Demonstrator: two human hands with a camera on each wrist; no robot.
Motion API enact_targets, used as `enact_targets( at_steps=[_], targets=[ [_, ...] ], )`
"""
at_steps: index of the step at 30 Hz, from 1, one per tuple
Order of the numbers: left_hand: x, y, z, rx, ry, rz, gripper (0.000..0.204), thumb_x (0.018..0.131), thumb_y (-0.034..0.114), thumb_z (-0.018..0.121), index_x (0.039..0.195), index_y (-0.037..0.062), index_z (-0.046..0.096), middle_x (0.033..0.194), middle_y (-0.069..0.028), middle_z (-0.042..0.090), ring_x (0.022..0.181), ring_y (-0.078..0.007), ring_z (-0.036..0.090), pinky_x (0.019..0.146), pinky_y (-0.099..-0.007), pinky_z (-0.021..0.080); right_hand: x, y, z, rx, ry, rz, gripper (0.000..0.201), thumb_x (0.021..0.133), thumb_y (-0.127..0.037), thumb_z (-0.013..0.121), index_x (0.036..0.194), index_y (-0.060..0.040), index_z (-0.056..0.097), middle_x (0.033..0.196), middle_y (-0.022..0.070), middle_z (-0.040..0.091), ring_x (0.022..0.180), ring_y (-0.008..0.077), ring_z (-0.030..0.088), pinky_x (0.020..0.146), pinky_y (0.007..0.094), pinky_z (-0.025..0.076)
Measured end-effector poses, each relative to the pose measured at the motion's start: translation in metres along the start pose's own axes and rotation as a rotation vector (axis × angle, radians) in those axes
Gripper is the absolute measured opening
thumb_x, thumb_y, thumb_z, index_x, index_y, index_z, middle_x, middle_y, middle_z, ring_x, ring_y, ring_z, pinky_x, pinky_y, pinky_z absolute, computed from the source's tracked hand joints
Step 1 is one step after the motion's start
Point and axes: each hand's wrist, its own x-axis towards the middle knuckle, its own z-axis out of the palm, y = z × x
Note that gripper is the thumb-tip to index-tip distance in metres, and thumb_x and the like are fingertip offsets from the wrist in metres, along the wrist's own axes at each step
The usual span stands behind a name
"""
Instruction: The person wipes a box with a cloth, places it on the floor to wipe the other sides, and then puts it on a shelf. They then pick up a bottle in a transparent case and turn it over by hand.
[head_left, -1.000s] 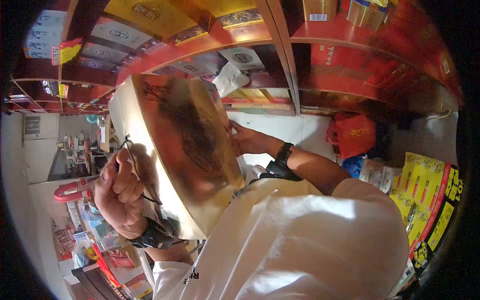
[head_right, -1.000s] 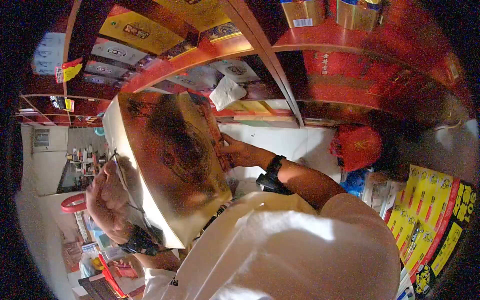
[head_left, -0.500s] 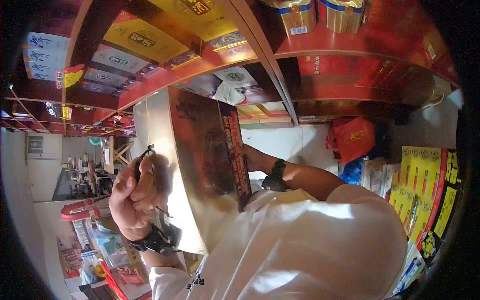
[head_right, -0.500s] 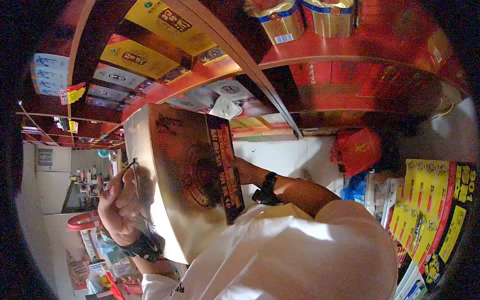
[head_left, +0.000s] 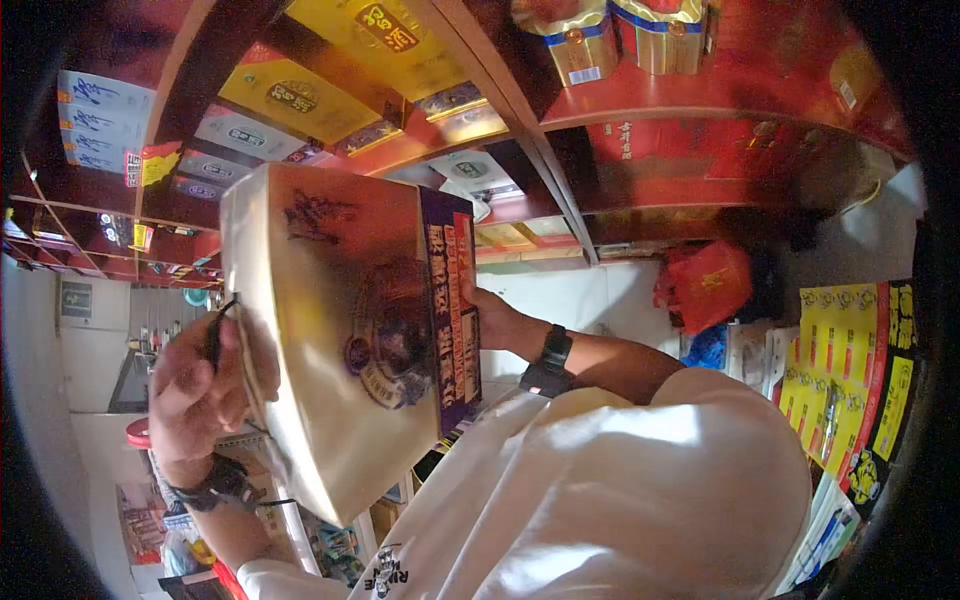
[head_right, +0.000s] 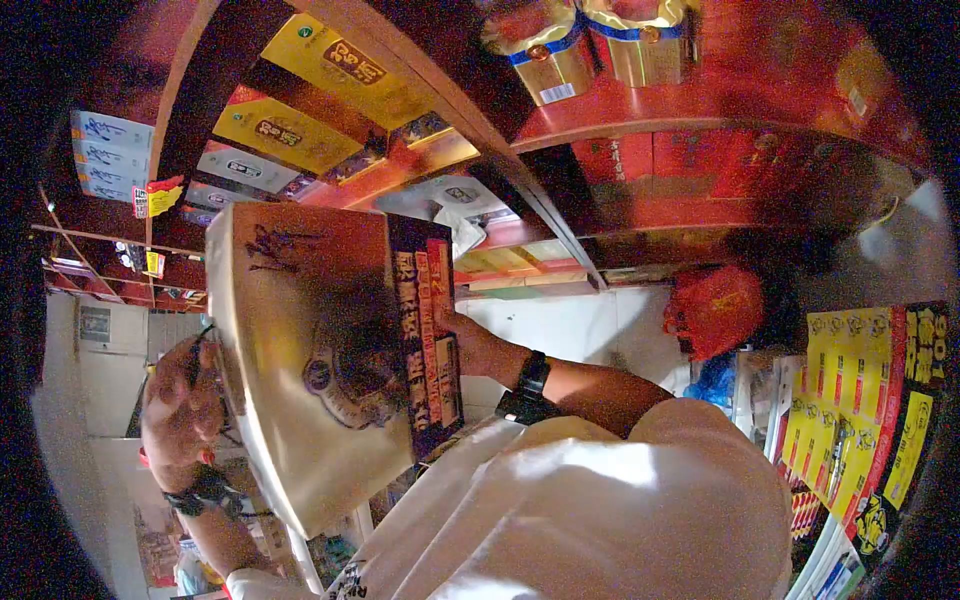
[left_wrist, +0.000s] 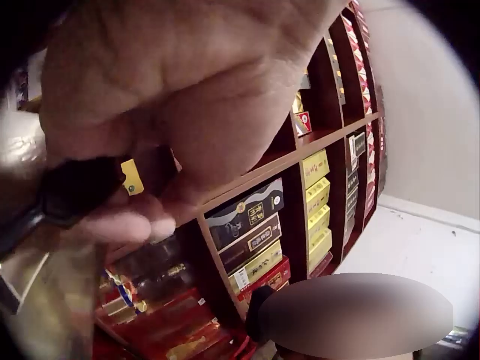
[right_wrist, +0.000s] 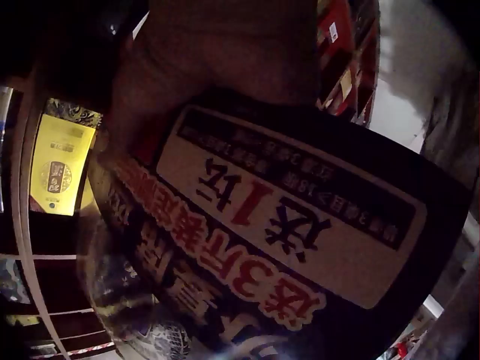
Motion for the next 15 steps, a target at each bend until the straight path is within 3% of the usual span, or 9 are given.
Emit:
enact_targets(
  at_steps=[5,6,7,8,9,11,12,13,15],
  targets=[
    [-0.023,0.041,-0.011,0.131,0.046,0.098,0.067,0.083,0.041,0.085,0.119,-0.0047,0.052,0.071,0.0014,0.051,0.054,-0.0071,0.053,0.047,-0.0210,0.046,0.019,-0.004,0.055,-0.038,-0.104,-0.031,0.066,0.094,-0.047,0.071,0.143,-0.0077,0.053,0.135,0.0107,0.066,0.119,0.0274,0.067,0.105,0.0485,0.054],
    [-0.029,0.045,-0.014,0.221,0.022,0.191,0.069,0.085,0.043,0.081,0.123,-0.0063,0.051,0.076,0.0004,0.056,0.055,-0.0062,0.052,0.045,-0.0191,0.043,0.019,-0.007,0.087,-0.094,-0.053,-0.079,0.067,0.089,-0.051,0.075,0.137,-0.0078,0.058,0.124,0.0103,0.071,0.113,0.0269,0.069,0.099,0.0483,0.057],
    [-0.036,0.050,-0.017,0.317,0.005,0.297,0.071,0.088,0.045,0.078,0.127,-0.0080,0.051,0.082,-0.0006,0.060,0.056,-0.0053,0.052,0.043,-0.0172,0.040,0.017,-0.007,0.095,-0.125,-0.084,-0.064,0.067,0.089,-0.051,0.075,0.137,-0.0078,0.058,0.124,0.0103,0.071,0.113,0.0269,0.069,0.099,0.0483,0.057],
    [-0.046,0.064,-0.031,0.367,-0.045,0.252,0.078,0.085,0.045,0.080,0.134,-0.0073,0.049,0.102,-0.0059,0.065,0.065,-0.0074,0.057,0.054,-0.0189,0.046,0.017,-0.006,0.102,-0.122,-0.032,-0.080,0.066,0.090,-0.050,0.074,0.137,-0.0076,0.057,0.124,0.0104,0.070,0.114,0.0273,0.069,0.099,0.0486,0.057],
    [-0.055,0.069,-0.028,0.370,-0.019,0.293,0.078,0.085,0.045,0.080,0.134,-0.0073,0.049,0.102,-0.0059,0.065,0.065,-0.0074,0.057,0.054,-0.0189,0.046,0.019,-0.006,0.115,-0.118,0.020,-0.096,0.064,0.091,-0.049,0.074,0.137,-0.0075,0.057,0.124,0.0106,0.070,0.114,0.0278,0.069,0.099,0.0489,0.057],
    [-0.067,0.076,-0.021,0.382,0.241,0.408,0.080,0.082,0.038,0.082,0.139,-0.0044,0.048,0.115,-0.0093,0.064,0.083,-0.0131,0.063,0.068,-0.0246,0.050,0.023,-0.005,0.130,-0.117,-0.091,-0.062,0.060,0.093,-0.048,0.071,0.136,-0.0094,0.057,0.123,0.0094,0.071,0.113,0.0280,0.069,0.099,0.0491,0.056],
    [-0.077,0.088,-0.023,0.471,0.191,0.335,0.082,0.083,0.036,0.081,0.146,-0.0023,0.045,0.133,-0.0115,0.059,0.096,-0.0129,0.061,0.078,-0.0271,0.049,0.025,-0.001,0.129,-0.074,-0.038,-0.076,0.057,0.094,-0.048,0.070,0.135,-0.0109,0.058,0.121,0.0085,0.071,0.111,0.0280,0.070,0.098,0.0490,0.057],
    [-0.081,0.090,-0.019,0.472,0.211,0.373,0.082,0.083,0.036,0.081,0.146,-0.0023,0.045,0.133,-0.0115,0.059,0.096,-0.0129,0.061,0.078,-0.0271,0.049,0.025,0.003,0.129,-0.029,0.016,-0.091,0.054,0.095,-0.049,0.069,0.133,-0.0123,0.059,0.119,0.0075,0.071,0.109,0.0280,0.070,0.097,0.0488,0.057],
    [-0.085,0.087,-0.001,0.464,0.318,0.452,0.079,0.086,0.035,0.079,0.147,-0.0029,0.045,0.135,-0.0098,0.059,0.105,-0.0128,0.059,0.086,-0.0248,0.047,0.019,0.001,0.147,-0.075,-0.063,-0.083,0.057,0.096,-0.050,0.067,0.136,-0.0110,0.057,0.124,0.0076,0.070,0.113,0.0279,0.068,0.100,0.0486,0.055]
  ],
)
